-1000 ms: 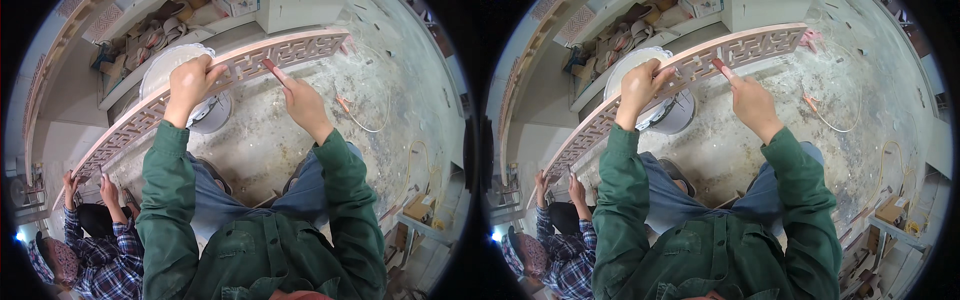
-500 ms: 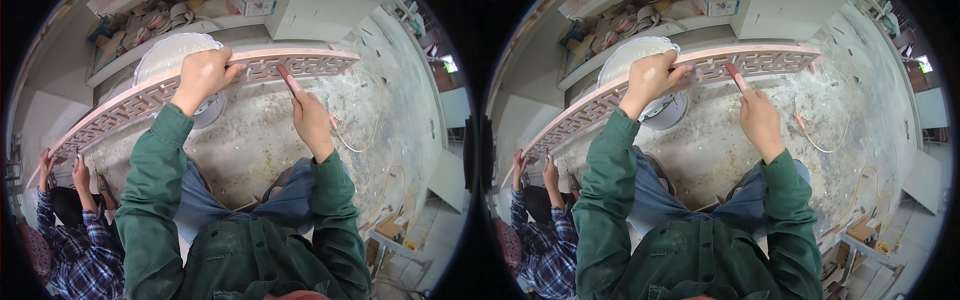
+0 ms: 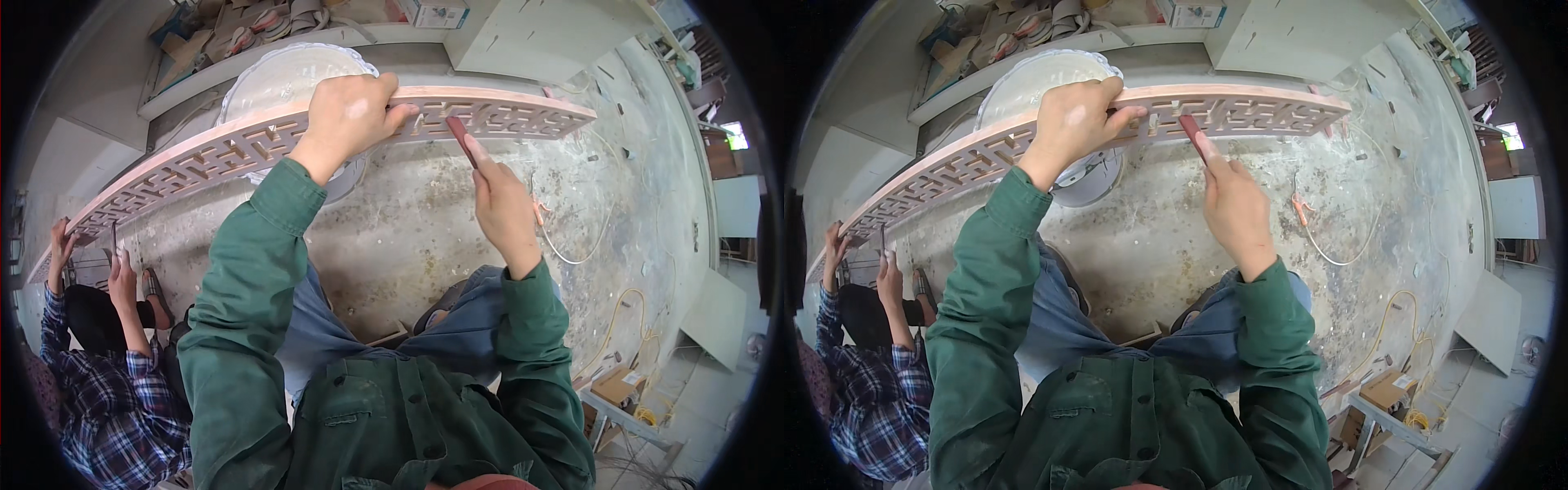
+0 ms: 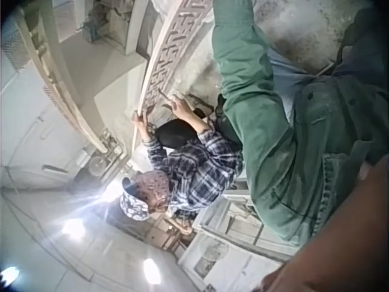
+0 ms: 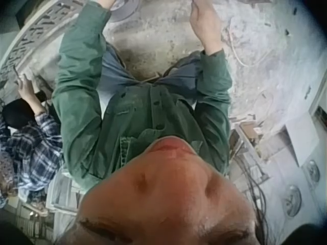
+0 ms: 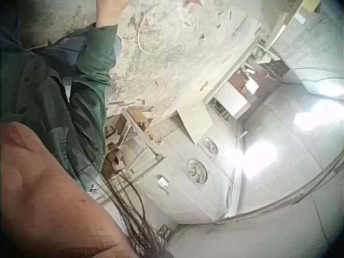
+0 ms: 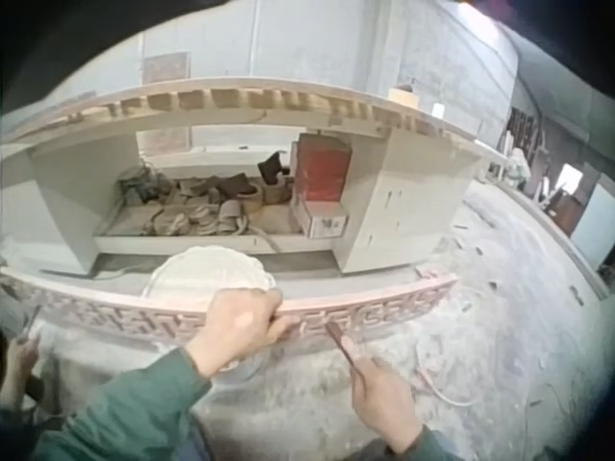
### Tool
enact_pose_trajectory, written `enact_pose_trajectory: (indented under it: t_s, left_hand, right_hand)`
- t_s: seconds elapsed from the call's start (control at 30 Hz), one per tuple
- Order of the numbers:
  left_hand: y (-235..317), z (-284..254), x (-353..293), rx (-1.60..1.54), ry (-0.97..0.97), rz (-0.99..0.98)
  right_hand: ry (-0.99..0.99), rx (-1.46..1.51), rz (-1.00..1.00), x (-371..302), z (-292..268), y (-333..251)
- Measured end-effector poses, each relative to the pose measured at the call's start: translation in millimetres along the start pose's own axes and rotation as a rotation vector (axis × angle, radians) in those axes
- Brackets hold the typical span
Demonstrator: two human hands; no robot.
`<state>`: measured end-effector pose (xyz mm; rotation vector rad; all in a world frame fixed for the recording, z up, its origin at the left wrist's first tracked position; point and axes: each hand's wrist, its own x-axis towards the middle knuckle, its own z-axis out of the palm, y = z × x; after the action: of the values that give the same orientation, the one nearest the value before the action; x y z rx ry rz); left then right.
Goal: The person is sanding a decorative wooden lattice panel using sandpaper wrapped around a small wooden stick.
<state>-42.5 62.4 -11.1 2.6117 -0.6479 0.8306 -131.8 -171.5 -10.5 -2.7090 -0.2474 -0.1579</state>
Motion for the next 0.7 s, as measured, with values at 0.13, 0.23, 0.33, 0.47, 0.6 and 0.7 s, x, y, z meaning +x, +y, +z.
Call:
enact_pose_trajectory:
  t_s: [0.13,0.23,0.33,0.47,0.6,0.7]
  left_hand:
    - [4,0,1,0.002,-0.02,-0.005]
    - [3,0,0,0.001,-0.019,-0.007]
    - [3,-2,0,-0.003,-0.028,-0.013]
    - [5,-1,0,0.018,-0.044,-0.018]
    - [7,-1,2,0.017,-0.037,-0.016]
    - [4,-1,-2,0.011,-0.018,-0.01]
  right_hand:
    - [0.056,0.116,-0.065,2,-8,16]
    - [0.083,0.084,-0.047,5,-8,23]
    - [0.101,0.051,-0.04,9,-3,26]
    - [0.064,-0.109,-0.006,7,7,2]
    - [0.055,-0.146,0.009,19,11,10]
    - [0.046,-0.277,0.039,28,17,7]
